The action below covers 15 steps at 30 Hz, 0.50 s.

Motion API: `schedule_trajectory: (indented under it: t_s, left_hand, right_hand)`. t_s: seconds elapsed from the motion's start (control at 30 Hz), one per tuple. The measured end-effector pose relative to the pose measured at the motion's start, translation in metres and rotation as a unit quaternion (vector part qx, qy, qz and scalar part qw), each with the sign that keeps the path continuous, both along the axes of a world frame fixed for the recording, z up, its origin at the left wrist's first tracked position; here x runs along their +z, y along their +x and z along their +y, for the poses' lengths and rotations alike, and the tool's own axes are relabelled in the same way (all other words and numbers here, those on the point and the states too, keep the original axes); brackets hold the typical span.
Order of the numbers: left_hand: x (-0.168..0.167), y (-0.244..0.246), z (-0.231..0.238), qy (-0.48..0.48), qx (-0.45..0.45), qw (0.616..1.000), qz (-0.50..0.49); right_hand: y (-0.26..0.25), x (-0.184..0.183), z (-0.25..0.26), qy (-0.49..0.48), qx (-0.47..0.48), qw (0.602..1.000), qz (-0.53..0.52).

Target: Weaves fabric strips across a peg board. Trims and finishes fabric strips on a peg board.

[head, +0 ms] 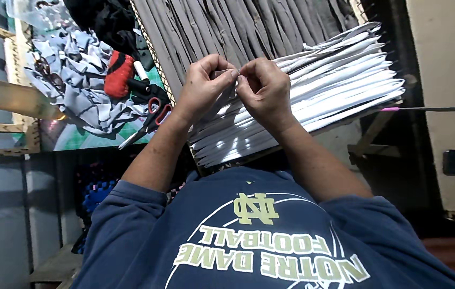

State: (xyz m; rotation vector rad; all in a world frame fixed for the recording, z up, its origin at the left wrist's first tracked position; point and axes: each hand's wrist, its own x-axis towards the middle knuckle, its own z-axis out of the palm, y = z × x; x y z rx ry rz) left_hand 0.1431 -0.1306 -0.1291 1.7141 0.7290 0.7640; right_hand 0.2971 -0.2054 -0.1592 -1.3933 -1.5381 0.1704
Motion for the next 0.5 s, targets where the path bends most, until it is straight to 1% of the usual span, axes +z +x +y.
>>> schedule_trajectory:
  t_s: [0.17,0.27,0.43,0.5]
  left_hand:
    - [0.0018,-0.0018,-0.0015,0.008,-0.011,1.0,0.022]
    - [0.005,-0.0029,-0.0023,0.029,-0.022,0.998,0.042]
    - [0.0051,-0.003,-0.0017,0.056,-0.028,0.997,0.047]
    - [0.0031,-0.0027,-0.0011,0.06,-0.026,0.997,0.044]
  right_hand:
    - [0.0035,-0.0007,0.0011,-0.002,0.015,1.0,0.022]
    - [0.0055,-0.0004,0.0006,-0.001,0.017,1.0,0.023]
    - [0.0066,-0.0007,0.0002,-0.004,0.018,0.999,0.028]
    - [0.007,-0.0011,0.0003,-0.006,0.033,0.999,0.039]
